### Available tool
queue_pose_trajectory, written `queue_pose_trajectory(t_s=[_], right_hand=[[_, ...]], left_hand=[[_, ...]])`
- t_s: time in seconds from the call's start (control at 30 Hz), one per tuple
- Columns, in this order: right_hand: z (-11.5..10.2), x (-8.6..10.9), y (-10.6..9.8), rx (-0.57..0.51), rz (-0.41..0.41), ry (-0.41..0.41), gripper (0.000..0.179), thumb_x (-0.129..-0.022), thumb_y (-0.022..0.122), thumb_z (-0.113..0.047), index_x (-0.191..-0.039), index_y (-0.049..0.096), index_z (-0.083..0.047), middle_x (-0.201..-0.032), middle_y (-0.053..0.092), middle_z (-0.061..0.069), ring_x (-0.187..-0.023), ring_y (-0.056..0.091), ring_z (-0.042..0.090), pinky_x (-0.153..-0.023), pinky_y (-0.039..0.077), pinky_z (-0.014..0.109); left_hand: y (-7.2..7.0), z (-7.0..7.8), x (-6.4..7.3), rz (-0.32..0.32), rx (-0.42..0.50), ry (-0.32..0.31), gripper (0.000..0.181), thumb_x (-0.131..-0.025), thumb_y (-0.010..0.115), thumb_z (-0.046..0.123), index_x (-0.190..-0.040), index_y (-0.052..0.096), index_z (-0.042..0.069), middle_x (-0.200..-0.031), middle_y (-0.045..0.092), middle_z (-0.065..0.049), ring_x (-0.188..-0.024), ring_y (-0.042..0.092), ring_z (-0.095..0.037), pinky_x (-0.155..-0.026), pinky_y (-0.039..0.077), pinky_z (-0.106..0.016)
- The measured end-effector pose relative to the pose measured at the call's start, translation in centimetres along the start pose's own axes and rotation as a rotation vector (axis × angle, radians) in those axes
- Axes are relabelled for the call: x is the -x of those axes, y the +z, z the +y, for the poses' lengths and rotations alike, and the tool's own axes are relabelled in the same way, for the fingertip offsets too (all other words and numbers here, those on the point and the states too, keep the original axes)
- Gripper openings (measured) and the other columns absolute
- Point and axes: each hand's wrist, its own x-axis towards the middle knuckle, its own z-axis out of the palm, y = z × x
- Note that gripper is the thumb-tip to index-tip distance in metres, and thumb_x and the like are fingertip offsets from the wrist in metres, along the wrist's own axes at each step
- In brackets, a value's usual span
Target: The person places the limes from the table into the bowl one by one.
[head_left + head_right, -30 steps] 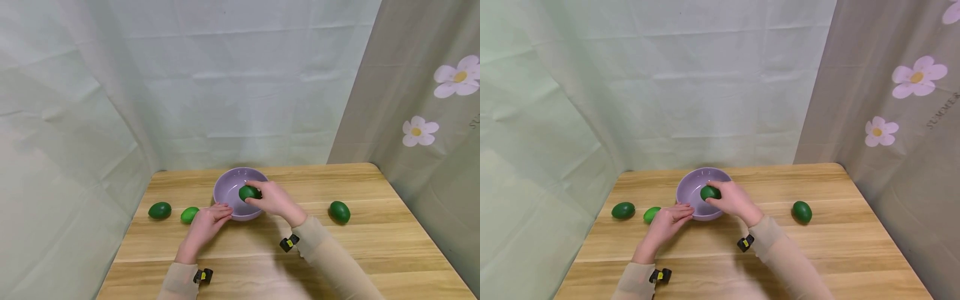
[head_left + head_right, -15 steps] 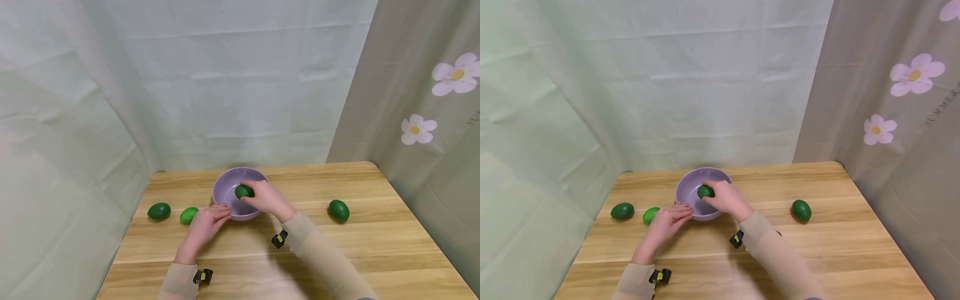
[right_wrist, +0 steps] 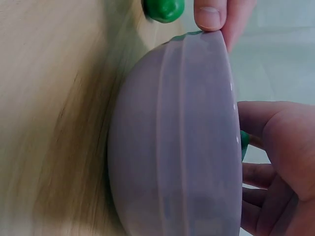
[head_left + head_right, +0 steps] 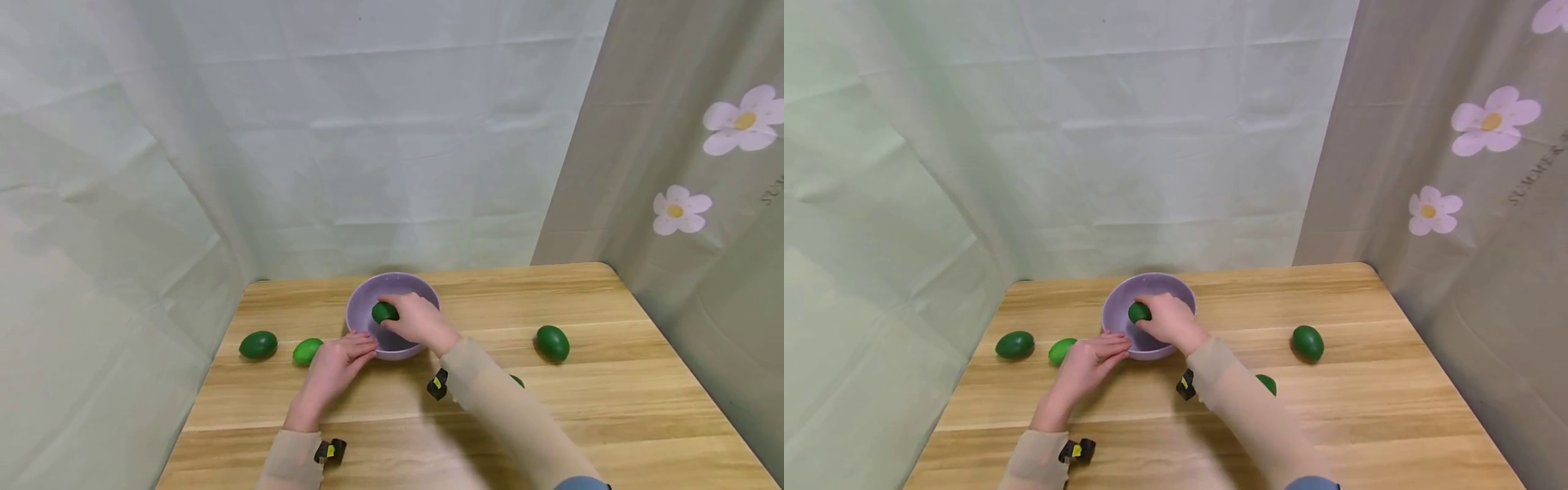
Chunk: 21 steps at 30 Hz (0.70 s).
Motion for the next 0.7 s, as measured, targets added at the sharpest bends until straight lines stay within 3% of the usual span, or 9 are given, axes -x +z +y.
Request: queue_pose_trajectory(t_s=[0.23,0.7], right_hand=[[-0.3,-1.1,0.9,0.047,0.005,-0.003,0.050,-0.097,0.082,-0.028,-0.143,0.068,-0.015,-0.125,0.075,0.003,-0.100,0.070,0.017,-0.085,0.061,0.036],[0.0,-2.1,1.4,0.107,-0.018,0.037,0.047,-0.098,0.082,-0.022,-0.142,0.068,-0.017,-0.123,0.075,0.004,-0.105,0.071,0.020,-0.090,0.063,0.040]], left_hand=[[0.1,-0.2,0.0,0.027,0.000,0.024,0.021,-0.092,0.086,0.010,-0.113,0.085,0.010,-0.114,0.081,-0.001,-0.116,0.075,-0.022,-0.113,0.053,-0.042],[0.1,-0.1,0.1,0.019,0.019,-0.005,0.021,-0.093,0.085,0.011,-0.114,0.085,0.009,-0.115,0.080,-0.001,-0.118,0.074,-0.021,-0.114,0.053,-0.042]])
